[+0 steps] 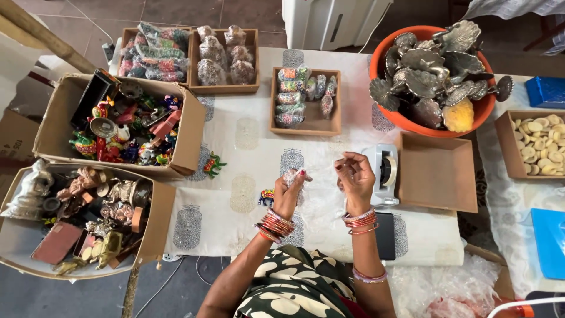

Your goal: Packing small decorative items into plastic bags and organizing them in boxes.

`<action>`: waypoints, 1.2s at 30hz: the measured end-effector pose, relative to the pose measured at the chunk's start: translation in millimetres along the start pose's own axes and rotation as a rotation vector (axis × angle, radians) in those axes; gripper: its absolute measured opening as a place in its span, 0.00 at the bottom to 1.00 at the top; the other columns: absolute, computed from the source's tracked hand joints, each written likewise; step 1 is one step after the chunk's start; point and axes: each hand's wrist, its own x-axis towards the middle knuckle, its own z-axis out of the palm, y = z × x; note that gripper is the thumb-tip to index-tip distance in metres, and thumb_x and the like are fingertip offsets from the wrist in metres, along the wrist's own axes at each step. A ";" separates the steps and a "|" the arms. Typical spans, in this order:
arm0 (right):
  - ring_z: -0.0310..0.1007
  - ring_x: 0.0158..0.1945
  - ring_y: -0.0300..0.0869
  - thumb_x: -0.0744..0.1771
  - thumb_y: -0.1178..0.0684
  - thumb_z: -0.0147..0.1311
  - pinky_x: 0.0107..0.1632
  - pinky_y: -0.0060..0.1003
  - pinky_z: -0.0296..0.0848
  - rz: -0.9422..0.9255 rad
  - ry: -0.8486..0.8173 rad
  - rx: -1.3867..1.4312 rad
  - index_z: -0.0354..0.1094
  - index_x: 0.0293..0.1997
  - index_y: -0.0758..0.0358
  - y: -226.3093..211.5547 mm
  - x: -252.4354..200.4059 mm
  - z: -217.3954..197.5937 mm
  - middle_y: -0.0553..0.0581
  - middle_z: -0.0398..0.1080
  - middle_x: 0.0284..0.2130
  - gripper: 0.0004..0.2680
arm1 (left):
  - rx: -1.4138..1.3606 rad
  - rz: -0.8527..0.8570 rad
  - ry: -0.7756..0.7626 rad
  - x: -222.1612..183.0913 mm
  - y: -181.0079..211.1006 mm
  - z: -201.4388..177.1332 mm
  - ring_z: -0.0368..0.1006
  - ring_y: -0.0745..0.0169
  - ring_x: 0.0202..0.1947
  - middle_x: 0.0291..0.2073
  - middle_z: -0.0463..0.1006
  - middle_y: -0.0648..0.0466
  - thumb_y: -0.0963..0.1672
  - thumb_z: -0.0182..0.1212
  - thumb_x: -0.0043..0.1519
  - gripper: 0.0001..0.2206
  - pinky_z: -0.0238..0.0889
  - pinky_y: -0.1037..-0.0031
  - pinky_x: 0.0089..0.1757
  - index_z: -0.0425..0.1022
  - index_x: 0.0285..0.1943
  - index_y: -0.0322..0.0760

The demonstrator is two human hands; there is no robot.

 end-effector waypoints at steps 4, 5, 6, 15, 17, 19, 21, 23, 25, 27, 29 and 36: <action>0.73 0.42 0.34 0.65 0.45 0.63 0.40 0.30 0.77 -0.032 -0.068 0.024 0.56 0.66 0.61 -24.5 -9.2 11.1 0.54 0.70 0.50 0.25 | 0.014 -0.016 0.051 1.6 7.6 -0.2 0.50 0.80 0.14 0.14 0.60 0.67 0.49 0.57 0.69 0.16 0.43 0.79 0.20 0.79 0.32 0.35; 0.73 0.42 0.34 0.65 0.45 0.63 0.40 0.30 0.77 -0.028 -0.068 0.024 0.56 0.66 0.61 -26.6 -12.7 13.6 0.54 0.70 0.50 0.25 | 0.014 -0.019 0.052 3.4 7.3 -1.8 0.50 0.80 0.14 0.14 0.60 0.67 0.49 0.57 0.69 0.16 0.43 0.79 0.20 0.79 0.32 0.35; 0.74 0.46 0.36 0.64 0.40 0.62 0.46 0.34 0.79 -0.001 -0.096 0.024 0.53 0.68 0.61 -29.0 -16.0 15.7 0.54 0.69 0.51 0.28 | 0.003 -0.019 0.062 5.4 6.7 -2.9 0.51 0.80 0.14 0.14 0.62 0.67 0.49 0.57 0.68 0.16 0.44 0.79 0.20 0.79 0.32 0.35; 0.76 0.47 0.39 0.65 0.45 0.65 0.53 0.36 0.76 0.207 -0.185 -0.017 0.65 0.62 0.67 16.1 -23.6 -1.0 0.56 0.75 0.45 0.22 | -0.039 0.082 0.025 6.6 17.8 -4.3 0.73 0.71 0.30 0.32 0.80 0.55 0.43 0.67 0.62 0.06 0.68 0.76 0.35 0.78 0.40 0.33; 0.75 0.46 0.40 0.66 0.49 0.66 0.53 0.36 0.76 0.209 -0.162 -0.014 0.69 0.58 0.70 25.6 -21.5 -3.7 0.57 0.76 0.43 0.19 | -0.056 0.092 -0.018 6.4 21.3 -6.1 0.78 0.68 0.35 0.36 0.83 0.52 0.41 0.68 0.59 0.08 0.73 0.74 0.39 0.77 0.44 0.32; 0.75 0.44 0.38 0.66 0.51 0.66 0.49 0.34 0.76 0.200 -0.101 0.038 0.70 0.53 0.68 19.6 -20.9 0.0 0.55 0.75 0.42 0.15 | -0.014 0.038 -0.127 5.8 22.1 -8.6 0.82 0.64 0.37 0.39 0.84 0.49 0.39 0.68 0.57 0.13 0.78 0.71 0.41 0.73 0.48 0.31; 0.74 0.43 0.36 0.64 0.50 0.66 0.48 0.32 0.76 0.201 -0.118 0.049 0.70 0.53 0.65 -27.8 -19.9 29.4 0.54 0.76 0.41 0.16 | 0.043 0.008 -0.138 6.7 26.3 -7.4 0.82 0.63 0.35 0.38 0.84 0.49 0.39 0.69 0.56 0.14 0.78 0.71 0.39 0.71 0.49 0.30; 0.74 0.42 0.34 0.63 0.50 0.66 0.46 0.30 0.76 0.204 -0.131 0.061 0.70 0.54 0.61 -42.4 -20.0 41.2 0.52 0.76 0.41 0.16 | 0.102 -0.026 -0.152 5.5 29.3 -7.6 0.82 0.62 0.34 0.37 0.83 0.48 0.38 0.69 0.55 0.16 0.78 0.71 0.37 0.69 0.50 0.30; 0.75 0.38 0.34 0.60 0.51 0.67 0.39 0.30 0.74 0.233 -0.093 0.062 0.71 0.51 0.59 -25.5 -18.1 35.0 0.52 0.77 0.38 0.16 | 0.231 0.054 -0.152 5.2 32.4 -7.9 0.79 0.64 0.35 0.37 0.82 0.48 0.37 0.72 0.54 0.19 0.76 0.73 0.39 0.69 0.51 0.30; 0.75 0.36 0.35 0.61 0.52 0.68 0.35 0.30 0.73 0.229 -0.010 0.084 0.72 0.49 0.61 2.0 -14.3 20.4 0.53 0.77 0.37 0.14 | 0.161 0.054 -0.184 3.7 40.2 -9.3 0.79 0.66 0.37 0.38 0.82 0.50 0.37 0.72 0.53 0.19 0.75 0.74 0.41 0.70 0.51 0.31; 0.75 0.34 0.36 0.62 0.53 0.68 0.32 0.29 0.72 0.223 0.071 0.105 0.72 0.47 0.63 15.6 -10.7 13.1 0.54 0.78 0.36 0.12 | 0.091 0.056 -0.215 5.1 38.5 -16.2 0.78 0.68 0.38 0.39 0.82 0.52 0.37 0.72 0.53 0.19 0.75 0.74 0.42 0.71 0.52 0.33; 0.69 0.30 0.32 0.67 0.51 0.64 0.29 0.24 0.66 0.149 0.204 0.144 0.74 0.45 0.63 5.8 -11.5 13.0 0.53 0.77 0.34 0.09 | -0.097 0.044 -0.165 18.0 -5.8 -44.7 0.76 0.68 0.34 0.34 0.82 0.53 0.40 0.70 0.60 0.07 0.74 0.75 0.41 0.76 0.42 0.33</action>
